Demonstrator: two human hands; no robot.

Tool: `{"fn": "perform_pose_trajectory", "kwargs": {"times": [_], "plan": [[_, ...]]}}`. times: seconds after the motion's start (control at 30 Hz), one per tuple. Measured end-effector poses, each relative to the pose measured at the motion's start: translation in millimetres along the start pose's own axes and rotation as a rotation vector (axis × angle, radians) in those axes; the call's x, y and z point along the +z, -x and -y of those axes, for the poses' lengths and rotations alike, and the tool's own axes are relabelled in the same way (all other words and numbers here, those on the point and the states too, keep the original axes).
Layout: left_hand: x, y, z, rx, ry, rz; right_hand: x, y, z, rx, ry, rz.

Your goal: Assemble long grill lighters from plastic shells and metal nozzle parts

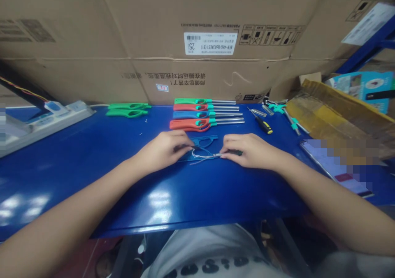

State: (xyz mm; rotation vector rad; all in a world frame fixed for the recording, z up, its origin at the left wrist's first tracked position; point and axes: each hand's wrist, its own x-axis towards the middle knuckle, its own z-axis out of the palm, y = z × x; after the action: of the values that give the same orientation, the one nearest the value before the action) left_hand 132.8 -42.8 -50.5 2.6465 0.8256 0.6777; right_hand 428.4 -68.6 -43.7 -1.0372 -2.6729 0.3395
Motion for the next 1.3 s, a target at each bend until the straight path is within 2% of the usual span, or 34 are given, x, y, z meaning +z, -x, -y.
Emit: {"fn": "perform_pose_trajectory", "kwargs": {"times": [0.27, 0.5, 0.93, 1.1, 1.3], "plan": [[-7.5, 1, -5, -0.169, 0.057, 0.096, 4, 1, -2, -0.045, 0.042, -0.033], [-8.7, 0, 0, -0.108, 0.016, 0.115, 2, 0, 4, -0.059, 0.148, -0.003], [-3.2, 1, 0, -0.099, -0.008, 0.131, 4, -1, 15, -0.155, 0.411, -0.001], [1.1, 1, -6, -0.099, -0.003, 0.123, -4, 1, 7, -0.156, 0.383, 0.016], [6.1, 3, -9, -0.101, -0.047, 0.120, -7, 0, -1, -0.087, 0.157, 0.013]]}}
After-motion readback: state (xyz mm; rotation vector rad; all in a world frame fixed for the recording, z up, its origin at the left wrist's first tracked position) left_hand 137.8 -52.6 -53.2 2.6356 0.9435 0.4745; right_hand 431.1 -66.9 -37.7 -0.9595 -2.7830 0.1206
